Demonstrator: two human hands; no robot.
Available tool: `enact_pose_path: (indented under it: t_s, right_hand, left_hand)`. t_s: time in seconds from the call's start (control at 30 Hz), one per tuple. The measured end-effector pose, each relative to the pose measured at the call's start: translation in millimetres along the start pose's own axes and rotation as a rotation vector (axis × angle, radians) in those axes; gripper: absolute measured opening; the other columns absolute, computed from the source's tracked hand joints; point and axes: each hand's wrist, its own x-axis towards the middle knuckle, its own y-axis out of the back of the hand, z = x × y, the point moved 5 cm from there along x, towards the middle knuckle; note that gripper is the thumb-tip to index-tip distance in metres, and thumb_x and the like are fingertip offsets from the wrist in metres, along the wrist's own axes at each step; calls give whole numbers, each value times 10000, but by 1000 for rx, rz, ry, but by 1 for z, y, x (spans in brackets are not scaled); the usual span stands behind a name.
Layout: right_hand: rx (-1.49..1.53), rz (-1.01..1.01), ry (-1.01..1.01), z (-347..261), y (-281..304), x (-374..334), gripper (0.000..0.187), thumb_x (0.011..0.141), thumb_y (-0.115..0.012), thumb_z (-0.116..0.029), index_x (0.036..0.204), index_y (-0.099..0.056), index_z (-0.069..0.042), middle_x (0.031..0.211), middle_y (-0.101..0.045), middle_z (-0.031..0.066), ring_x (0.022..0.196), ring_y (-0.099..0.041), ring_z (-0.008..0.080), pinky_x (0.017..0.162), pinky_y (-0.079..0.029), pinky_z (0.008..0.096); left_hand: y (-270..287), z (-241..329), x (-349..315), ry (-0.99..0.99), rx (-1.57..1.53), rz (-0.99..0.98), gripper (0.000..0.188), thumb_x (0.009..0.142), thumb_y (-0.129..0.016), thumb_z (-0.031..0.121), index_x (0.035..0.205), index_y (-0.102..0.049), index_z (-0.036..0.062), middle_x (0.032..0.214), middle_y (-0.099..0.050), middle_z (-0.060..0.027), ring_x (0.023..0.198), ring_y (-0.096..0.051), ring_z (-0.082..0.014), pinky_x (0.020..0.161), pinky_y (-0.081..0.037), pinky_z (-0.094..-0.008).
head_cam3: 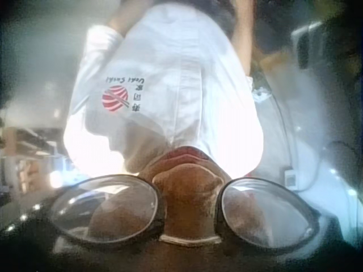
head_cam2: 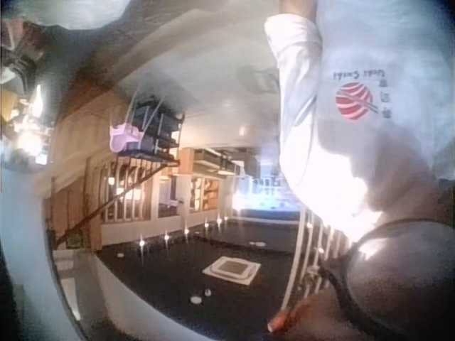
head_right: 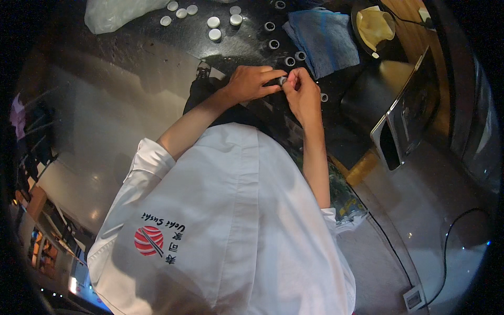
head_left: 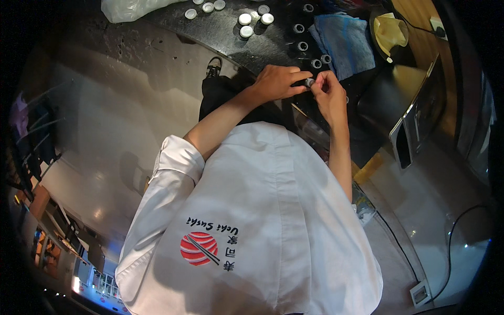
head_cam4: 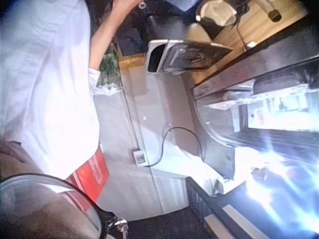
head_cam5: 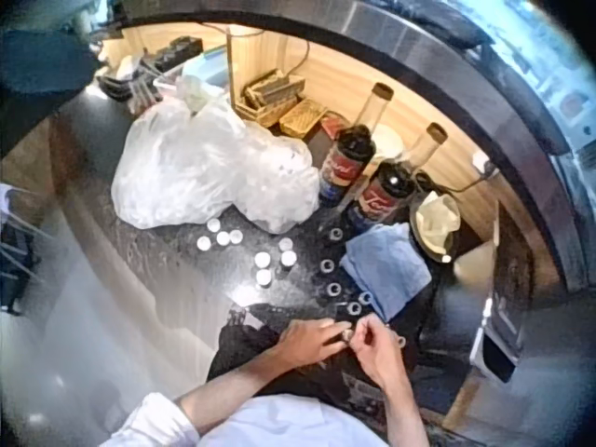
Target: The person repeatedly picks small white circular pieces and black rings from a countertop, inserts the white pieces into the black rings, and places the assembled units into a metal tray. The person handles the items one at a time throughout the clip.
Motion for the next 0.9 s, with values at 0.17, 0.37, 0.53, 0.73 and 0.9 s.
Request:
enact_pose_path:
  t_s: [0.17, 0.37, 0.53, 0.73, 0.9]
  right_hand:
    - [64, 26, -18, 16, -4, -1, 139, 886, -713, -100, 920, -597, -30, 753, -580, 7, 706, -542, 89, 667, -462, 271]
    - [457, -16, -36, 24, -4, -5, 96, 937, -703, -74, 989, -633, -33, 802, -599, -15, 710, -555, 46, 628, -491, 216]
    - [583, 114, 13, 32, 2, -27, 134, 950, -704, -105, 1046, -660, -22, 811, -622, -12, 662, -568, 54, 607, -503, 226]
    - [483, 58, -12, 27, -29, -71, 158, 942, -712, -91, 1092, -697, -45, 862, -638, -28, 736, -549, 33, 642, -445, 200]
    - [162, 409, 203, 6, -19, -63, 275, 900, -742, -84, 1171, -708, -59, 905, -640, 62, 787, -618, 131, 686, -495, 268]
  left_hand:
    - [4, 2, -1, -31, -46, 48, 425, 817, -775, 371, 1196, -695, 196, 860, -683, -31, 722, -697, -260, 625, -562, -376]
    - [0, -2, -1, -72, -97, 107, 453, 814, -784, 371, 1209, -691, 170, 879, -704, -50, 708, -700, -262, 625, -566, -367]
    - [9, 1, 0, 1, -158, 86, 504, 845, -777, 343, 1287, -634, 146, 894, -697, -65, 699, -675, -230, 654, -555, -344]
    - [38, 9, -23, 286, -529, -33, 403, 883, -758, 217, 1238, -635, 70, 715, -534, -10, 637, -551, -92, 585, -468, -273]
    - [39, 17, -28, 283, -441, -52, 386, 876, -753, 164, 1231, -635, 68, 724, -566, -36, 624, -560, -145, 599, -466, -300]
